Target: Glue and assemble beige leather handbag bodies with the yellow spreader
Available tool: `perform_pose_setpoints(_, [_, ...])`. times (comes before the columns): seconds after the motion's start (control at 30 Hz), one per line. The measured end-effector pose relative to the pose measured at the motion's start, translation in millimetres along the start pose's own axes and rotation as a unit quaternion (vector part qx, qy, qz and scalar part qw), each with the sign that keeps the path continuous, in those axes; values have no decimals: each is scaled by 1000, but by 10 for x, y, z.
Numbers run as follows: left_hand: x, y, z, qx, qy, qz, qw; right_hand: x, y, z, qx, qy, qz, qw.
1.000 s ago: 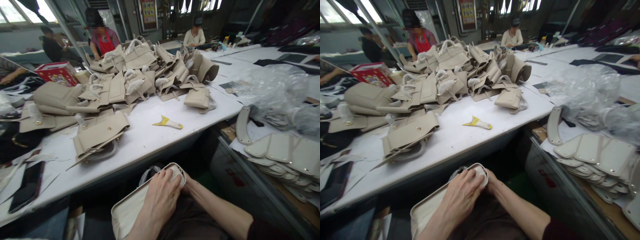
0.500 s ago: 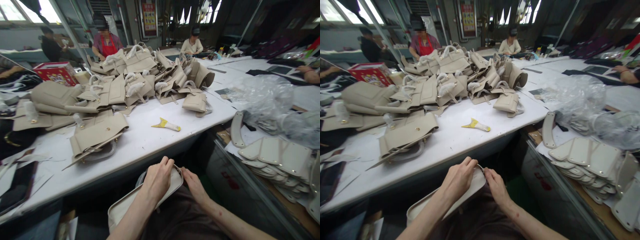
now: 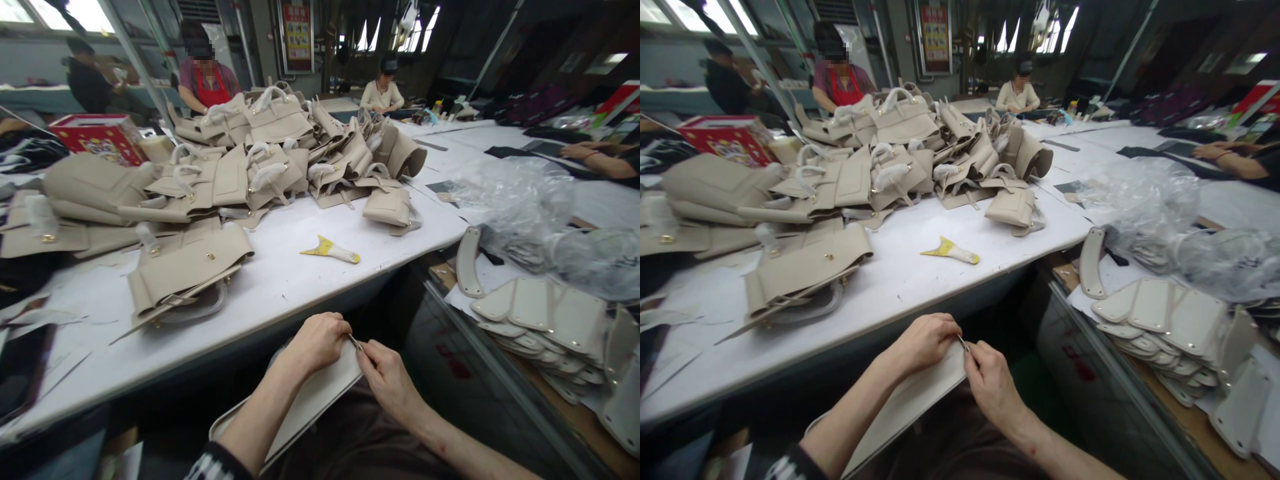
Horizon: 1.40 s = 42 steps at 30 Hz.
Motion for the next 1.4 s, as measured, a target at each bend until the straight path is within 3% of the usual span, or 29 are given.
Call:
perform_pose_setpoints(0.27, [31,35,-8,-43,13,-3,999,13,66,-28,-82,24,49,995])
perform_pose_setpoints(0.5, [68,134,-9,-83,29,2,996,-14,187,-16,-121,8,107,987])
perform_pose_setpoints(0.57, [74,155,-14,-91,33,4,995,7,117,20,-48,-13,67,997])
perform_pose_setpoints(0.63, [76,165,-18,-95,34,5,995,39,-89,18,90,-38,-42,994])
perform_pose_setpoints(0.73, [71,164,-19,-95,34,9,995,82,-377,-105,257,-43,-172,950])
perform_pose_setpoints(0.93, [52,155,-6,-103,35,26,994,145,-422,-292,356,36,-208,910])
perform_pose_setpoints(1.0, [53,165,-3,-110,37,33,993,172,-365,-271,339,61,-191,919])
perform_pose_setpoints(1.1, [51,209,16,-126,45,42,990,265,-266,-211,220,131,-106,961])
perform_pose_setpoints(1.2, [12,294,59,-146,56,51,986,349,-231,-192,137,179,-53,973])
perform_pose_setpoints(1.4, [-277,446,148,-146,43,82,985,332,-278,-231,98,143,-24,985])
Point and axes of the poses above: each hand's wrist, its own x-axis towards the middle knuckle, its own z-axis out of the back of the hand, y = z × x, the point moved 6 cm from there along x, towards the middle knuckle, and after that the axes turned 11 degrees about z, right-handed, at the moved point
